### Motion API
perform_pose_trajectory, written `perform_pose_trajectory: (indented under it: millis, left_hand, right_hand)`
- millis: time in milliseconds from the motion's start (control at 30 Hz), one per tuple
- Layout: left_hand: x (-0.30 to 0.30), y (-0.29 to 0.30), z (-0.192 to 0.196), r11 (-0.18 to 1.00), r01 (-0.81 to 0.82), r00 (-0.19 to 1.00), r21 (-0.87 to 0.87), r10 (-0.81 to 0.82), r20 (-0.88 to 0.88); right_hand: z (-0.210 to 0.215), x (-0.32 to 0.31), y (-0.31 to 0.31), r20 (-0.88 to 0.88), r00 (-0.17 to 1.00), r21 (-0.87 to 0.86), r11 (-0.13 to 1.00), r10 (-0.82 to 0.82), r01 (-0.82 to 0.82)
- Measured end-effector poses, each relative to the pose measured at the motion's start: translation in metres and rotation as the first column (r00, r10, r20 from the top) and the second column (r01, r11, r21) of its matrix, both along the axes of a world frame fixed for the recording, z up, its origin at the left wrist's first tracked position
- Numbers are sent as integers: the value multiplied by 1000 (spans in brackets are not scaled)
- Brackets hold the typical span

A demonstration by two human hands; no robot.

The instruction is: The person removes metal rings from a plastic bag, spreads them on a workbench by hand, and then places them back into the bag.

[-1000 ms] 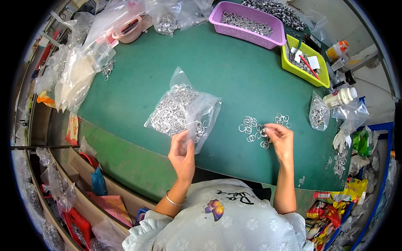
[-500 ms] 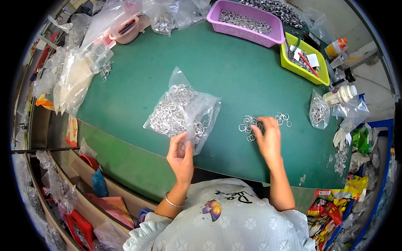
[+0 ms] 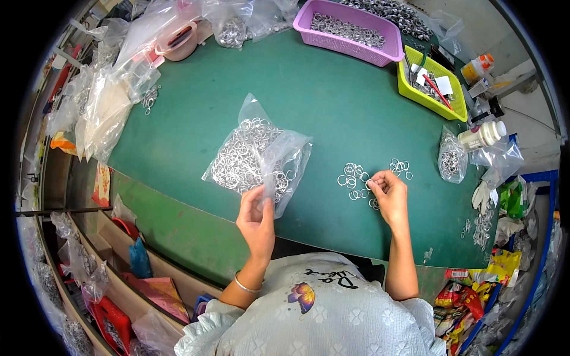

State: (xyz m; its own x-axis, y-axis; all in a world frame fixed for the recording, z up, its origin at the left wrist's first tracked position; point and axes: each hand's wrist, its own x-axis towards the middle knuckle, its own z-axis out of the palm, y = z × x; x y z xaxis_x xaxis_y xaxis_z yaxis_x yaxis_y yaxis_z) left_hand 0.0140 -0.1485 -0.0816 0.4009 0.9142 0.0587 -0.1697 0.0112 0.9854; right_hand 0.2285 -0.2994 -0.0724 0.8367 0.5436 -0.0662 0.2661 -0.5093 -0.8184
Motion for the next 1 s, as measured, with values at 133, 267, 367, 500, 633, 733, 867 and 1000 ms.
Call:
perform_pose_trajectory:
  millis: [133,267,367,500,633,733,867,1000]
  left_hand:
    - [2,0,3,1000,5,1000,-5,-5,4]
    - [3,0,-1,997,-44,999,63,45,-21]
    - [0,-1,0,1000,7,1000,-14,-7,9]
    - [1,0,1,1000,6,1000,11,-6,-17]
    - [0,0,3,1000,7,1000,8,-7,-18]
    - [2,-1,1,999,-18,999,48,19,-30]
    - [5,0,3,997,-36,999,61,38,-30]
    - [0,-1,3,1000,-5,1000,4,5,0]
  right_hand:
    - [-5,-2,7,181,982,-197,980,49,-13]
    - [-4,0,8,279,953,-184,981,117,-67]
    - [-3,4,5,89,994,-178,983,69,-52]
    - [-13,2,3,-41,998,140,989,-46,52]
    - [-9,-1,2,-300,952,233,972,60,12]
    - [4,-29,33,-465,852,326,941,240,-87]
    - [6,-68,77,-268,881,402,876,390,-265]
    - [1,-47,59,81,964,237,935,253,-265]
